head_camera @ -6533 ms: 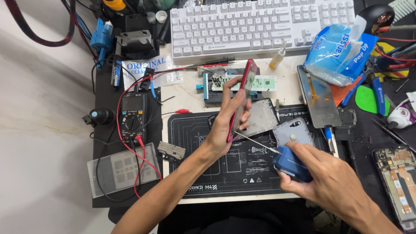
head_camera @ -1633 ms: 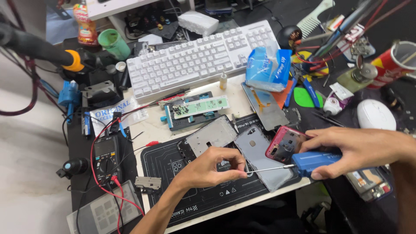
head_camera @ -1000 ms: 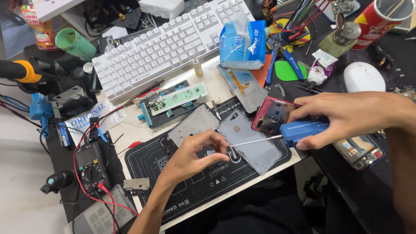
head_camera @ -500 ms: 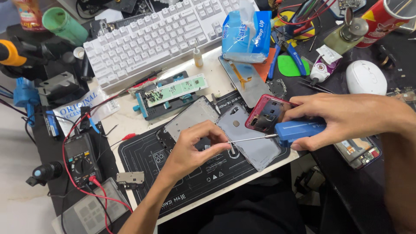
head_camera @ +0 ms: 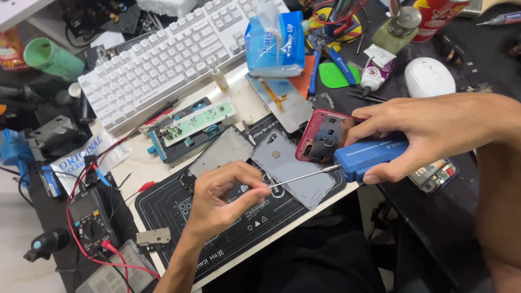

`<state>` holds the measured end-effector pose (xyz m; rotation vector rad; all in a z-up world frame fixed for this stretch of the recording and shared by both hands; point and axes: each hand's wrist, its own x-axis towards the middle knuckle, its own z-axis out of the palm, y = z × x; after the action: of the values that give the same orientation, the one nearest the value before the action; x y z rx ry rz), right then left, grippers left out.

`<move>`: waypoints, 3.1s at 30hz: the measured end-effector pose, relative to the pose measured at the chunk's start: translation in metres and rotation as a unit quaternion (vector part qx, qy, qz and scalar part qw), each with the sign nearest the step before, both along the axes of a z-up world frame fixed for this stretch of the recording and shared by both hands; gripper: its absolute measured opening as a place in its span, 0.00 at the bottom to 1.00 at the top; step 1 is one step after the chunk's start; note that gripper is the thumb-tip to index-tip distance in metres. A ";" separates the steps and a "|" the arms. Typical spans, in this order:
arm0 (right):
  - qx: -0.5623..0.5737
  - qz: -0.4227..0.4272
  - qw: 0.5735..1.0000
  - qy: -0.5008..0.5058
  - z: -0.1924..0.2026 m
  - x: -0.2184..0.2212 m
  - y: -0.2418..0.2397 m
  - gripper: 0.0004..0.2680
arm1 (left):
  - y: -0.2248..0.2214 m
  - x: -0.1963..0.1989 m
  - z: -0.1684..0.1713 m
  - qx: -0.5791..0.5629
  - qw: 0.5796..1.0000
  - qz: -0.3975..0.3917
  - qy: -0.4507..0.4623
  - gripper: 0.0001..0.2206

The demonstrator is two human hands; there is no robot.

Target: The person uses a blue electric screwdriver to remove and install screws on a red phone frame while holding it over a workbench.

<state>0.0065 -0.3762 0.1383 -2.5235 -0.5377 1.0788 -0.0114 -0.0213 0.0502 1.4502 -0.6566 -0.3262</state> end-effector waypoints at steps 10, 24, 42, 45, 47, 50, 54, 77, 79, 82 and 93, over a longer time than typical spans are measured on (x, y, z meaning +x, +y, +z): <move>0.088 -0.010 0.995 0.035 -0.013 -0.004 -0.069 0.21 | 0.015 -0.002 0.007 -0.106 0.991 0.043 0.066 0.02; 0.166 -0.038 0.965 -0.199 -0.017 -0.016 -0.112 0.19 | -0.127 0.023 -0.016 0.296 0.857 -0.022 -0.422 0.08; 0.022 -0.096 0.982 -0.164 -0.018 -0.012 -0.112 0.22 | -0.130 0.057 -0.029 0.163 0.974 -0.058 -0.147 0.05; 0.180 -0.008 0.964 -0.195 -0.043 -0.010 -0.132 0.20 | -0.095 0.080 -0.022 -0.041 0.995 -0.073 0.047 0.09; 0.193 -0.039 0.959 -0.204 -0.064 -0.010 -0.137 0.21 | -0.068 0.097 -0.016 -0.297 0.898 -0.030 0.322 0.15; 0.209 -0.066 0.956 -0.197 -0.093 0.010 -0.122 0.24 | -0.023 0.123 -0.003 -0.513 0.804 -0.104 0.282 0.22; 0.334 -0.141 0.931 -0.051 -0.106 0.022 -0.079 0.22 | 0.020 0.136 0.006 -0.562 0.780 -0.044 0.272 0.21; 0.466 -0.333 0.782 0.248 -0.067 -0.012 0.137 0.25 | -0.002 0.014 -0.034 -0.302 0.894 0.034 0.330 0.32; 0.432 -0.298 0.834 0.170 -0.061 -0.014 0.139 0.21 | 0.006 0.021 -0.026 -0.316 0.892 0.052 0.320 0.34; 0.320 -0.234 0.918 0.017 -0.049 -0.021 0.145 0.17 | 0.018 0.028 -0.022 -0.371 0.864 0.104 0.322 0.30; 0.139 -0.140 0.964 -0.178 -0.049 -0.046 0.182 0.20 | 0.029 0.036 -0.047 -0.389 0.872 0.145 0.260 0.30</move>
<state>-0.0396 -0.1940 0.0891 -2.4514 -0.3736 0.4178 0.0241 0.0076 0.0029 0.6149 -0.0812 -0.1664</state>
